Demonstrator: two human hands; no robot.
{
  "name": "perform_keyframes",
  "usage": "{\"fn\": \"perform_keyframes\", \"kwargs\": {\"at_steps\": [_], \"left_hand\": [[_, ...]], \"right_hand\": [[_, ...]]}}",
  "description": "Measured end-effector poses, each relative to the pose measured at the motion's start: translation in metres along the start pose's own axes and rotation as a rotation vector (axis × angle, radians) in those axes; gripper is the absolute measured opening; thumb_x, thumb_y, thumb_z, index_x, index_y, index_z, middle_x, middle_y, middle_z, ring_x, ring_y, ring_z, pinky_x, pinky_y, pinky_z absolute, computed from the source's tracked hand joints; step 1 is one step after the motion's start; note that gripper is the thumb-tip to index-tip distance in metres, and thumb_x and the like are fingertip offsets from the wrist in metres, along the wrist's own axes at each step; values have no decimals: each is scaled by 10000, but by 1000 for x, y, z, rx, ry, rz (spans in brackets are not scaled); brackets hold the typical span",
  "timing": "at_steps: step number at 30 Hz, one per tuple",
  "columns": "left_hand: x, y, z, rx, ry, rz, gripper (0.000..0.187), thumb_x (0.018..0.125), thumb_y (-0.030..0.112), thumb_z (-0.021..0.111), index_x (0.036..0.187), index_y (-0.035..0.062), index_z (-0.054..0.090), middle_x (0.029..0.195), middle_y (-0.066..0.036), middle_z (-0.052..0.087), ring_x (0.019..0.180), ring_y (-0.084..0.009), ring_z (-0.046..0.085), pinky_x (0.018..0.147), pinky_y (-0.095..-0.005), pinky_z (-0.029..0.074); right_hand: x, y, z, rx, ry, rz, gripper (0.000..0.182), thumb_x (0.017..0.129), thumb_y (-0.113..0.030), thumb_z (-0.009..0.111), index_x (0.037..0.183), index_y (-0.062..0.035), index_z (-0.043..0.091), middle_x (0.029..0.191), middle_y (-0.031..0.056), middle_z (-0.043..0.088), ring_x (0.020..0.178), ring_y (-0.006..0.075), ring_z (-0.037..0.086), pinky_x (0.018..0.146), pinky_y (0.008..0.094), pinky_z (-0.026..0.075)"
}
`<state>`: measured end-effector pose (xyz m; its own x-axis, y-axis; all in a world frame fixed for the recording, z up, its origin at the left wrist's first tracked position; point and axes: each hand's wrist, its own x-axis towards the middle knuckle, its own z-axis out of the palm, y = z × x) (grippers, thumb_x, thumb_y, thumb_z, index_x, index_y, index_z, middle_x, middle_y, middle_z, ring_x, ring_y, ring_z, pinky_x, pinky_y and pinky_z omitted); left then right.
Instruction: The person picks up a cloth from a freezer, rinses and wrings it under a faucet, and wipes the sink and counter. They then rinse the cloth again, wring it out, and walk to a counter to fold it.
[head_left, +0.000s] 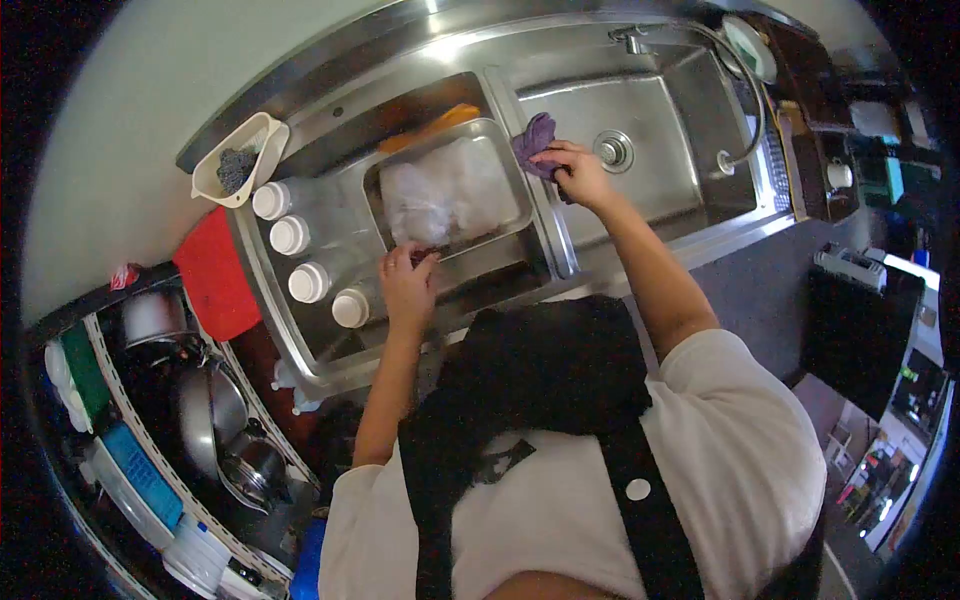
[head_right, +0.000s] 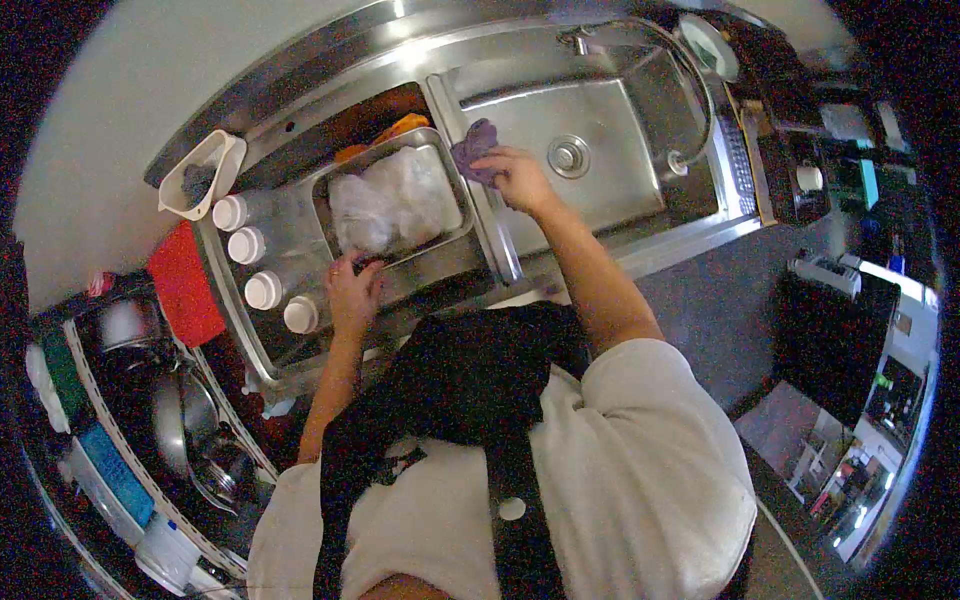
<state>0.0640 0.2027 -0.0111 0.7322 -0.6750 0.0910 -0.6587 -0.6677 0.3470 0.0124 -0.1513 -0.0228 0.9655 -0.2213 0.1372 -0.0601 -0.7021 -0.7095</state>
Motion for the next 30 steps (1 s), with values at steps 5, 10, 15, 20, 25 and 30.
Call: {"fn": "perform_keyframes", "kwargs": {"at_steps": [5, 10, 15, 20, 25, 30], "left_hand": [[-5, -1, 14, 12, 67, -13, 182, 692, 203, 720, 861, 137, 702, 1042, -83, 577, 1067, -290, 508, 995, -479, 333], [3, 1, 7, 87, 71, 64, 157, 687, 199, 723, 828, 134, 703, 1001, -77, 577, 1049, -285, 510, 992, -479, 331], [0, 1, 11, 59, 127, 55, 156, 678, 194, 731, 815, 127, 697, 957, -72, 562, 1015, -281, 508, 1004, -475, 319], [2, 0, 13, 1, 72, 37, 180, 672, 196, 741, 835, 129, 703, 1012, -72, 547, 1041, -283, 491, 1005, -475, 308], [12, 8, -13, -52, -12, 83, 207, 687, 202, 753, 873, 131, 699, 1037, -92, 529, 1059, -288, 479, 1011, -478, 303], [45, -9, -100, -565, 477, -29, 314, 714, 234, 741, 992, 113, 661, 1060, -105, 527, 1097, -278, 470, 1015, -462, 321]], "right_hand": [[-27, -9, -3, -179, -168, -68, 314, 646, -8, 557, 895, -142, 693, 972, 113, 636, 960, 321, 569, 878, 405, 440], [-103, -38, -8, -452, -436, -2, 221, 689, -89, 616, 880, -172, 691, 1011, 70, 587, 961, 295, 537, 839, 409, 458], [-145, -56, -11, -493, -484, 56, 189, 699, -105, 609, 850, -186, 687, 1029, 64, 561, 990, 299, 512, 832, 400, 473], [-41, -26, 13, -395, -110, 87, 167, 765, -147, 572, 860, -195, 700, 1036, 88, 565, 968, 317, 527, 849, 403, 477], [-55, -35, 10, -405, -205, 64, 112, 797, -173, 569, 821, -139, 673, 1041, 109, 563, 982, 341, 532, 858, 414, 469], [-165, -49, 5, -337, -468, 209, 174, 825, -195, 551, 909, -133, 691, 1080, 115, 554, 1034, 332, 513, 859, 433, 470]]}}
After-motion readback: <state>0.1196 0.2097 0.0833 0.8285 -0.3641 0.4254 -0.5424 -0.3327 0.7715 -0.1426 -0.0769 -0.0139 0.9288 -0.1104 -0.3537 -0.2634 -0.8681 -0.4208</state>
